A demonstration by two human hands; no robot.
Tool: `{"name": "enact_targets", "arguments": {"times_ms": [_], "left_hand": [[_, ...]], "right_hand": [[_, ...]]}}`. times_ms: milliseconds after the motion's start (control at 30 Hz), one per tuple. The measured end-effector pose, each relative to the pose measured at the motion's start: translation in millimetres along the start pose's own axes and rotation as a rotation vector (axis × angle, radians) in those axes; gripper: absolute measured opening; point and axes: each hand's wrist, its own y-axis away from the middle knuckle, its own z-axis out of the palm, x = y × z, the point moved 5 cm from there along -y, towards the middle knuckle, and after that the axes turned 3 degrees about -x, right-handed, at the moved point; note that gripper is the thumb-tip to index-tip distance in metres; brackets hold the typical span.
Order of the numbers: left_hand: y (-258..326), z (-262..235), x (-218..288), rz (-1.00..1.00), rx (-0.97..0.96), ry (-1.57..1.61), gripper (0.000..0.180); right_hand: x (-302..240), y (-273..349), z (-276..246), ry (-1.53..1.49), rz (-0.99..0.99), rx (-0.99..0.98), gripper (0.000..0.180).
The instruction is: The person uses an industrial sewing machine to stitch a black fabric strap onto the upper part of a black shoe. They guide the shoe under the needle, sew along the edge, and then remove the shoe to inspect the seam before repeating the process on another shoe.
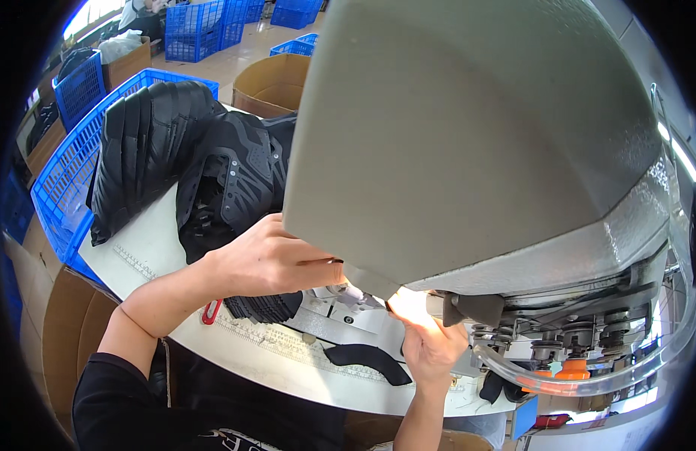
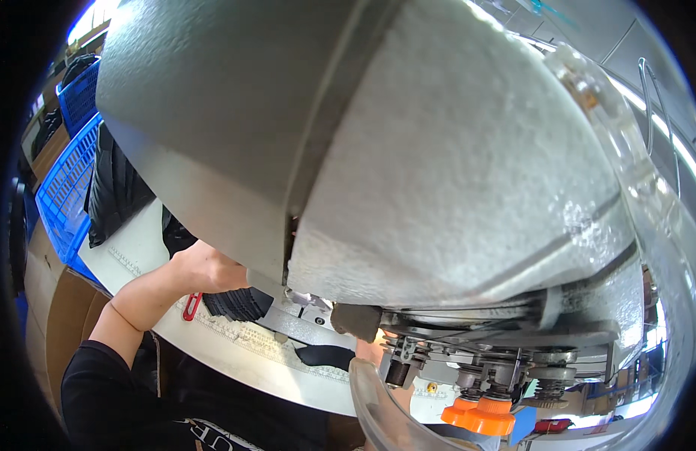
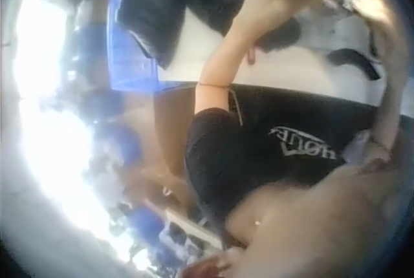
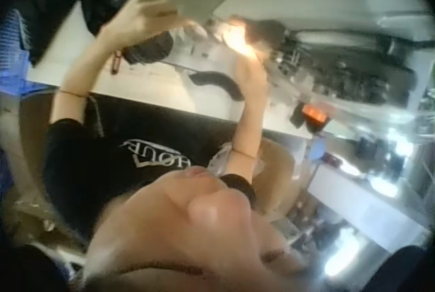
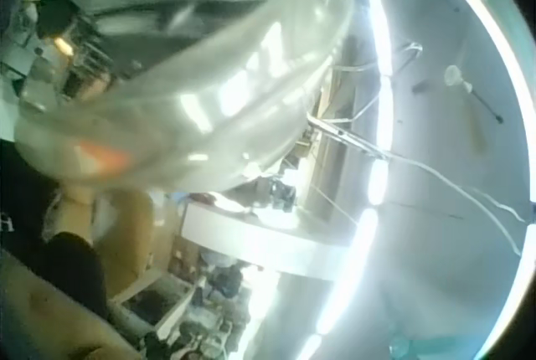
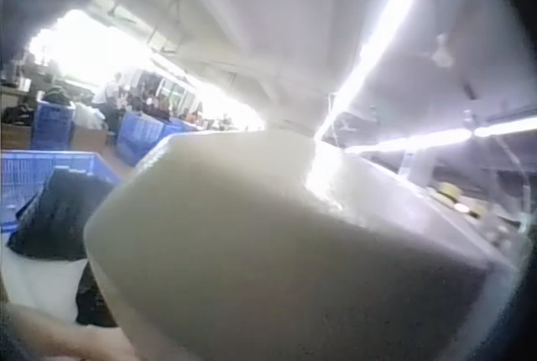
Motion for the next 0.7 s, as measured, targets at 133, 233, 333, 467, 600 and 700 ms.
{"name": "enact_targets", "arguments": {"times_ms": [133, 233, 333, 467, 600, 700], "left_hand": [[0, 2, 2, 0.042, 0.029, -0.046, 0.023], [1, 2, 2, 0.026, 0.018, -0.064, 0.024], [-1, 1, 3, 0.052, 0.050, -0.104, 0.022], [4, 12, -4, -0.011, 0.011, -0.052, 0.020], [8, 17, -7, -0.062, 0.024, 0.001, 0.020], [6, 17, -7, -0.060, 0.076, 0.026, 0.019]], "right_hand": [[10, -2, 5, -0.173, 0.035, 0.046, 0.024], [9, -3, 5, -0.219, 0.051, 0.040, 0.020], [10, -4, 4, -0.201, 0.088, -0.018, 0.015], [8, -7, 3, -0.178, 0.174, -0.039, 0.011], [12, -4, 4, -0.194, 0.196, -0.062, 0.011], [17, 2, 3, -0.119, 0.235, -0.070, 0.014]]}}
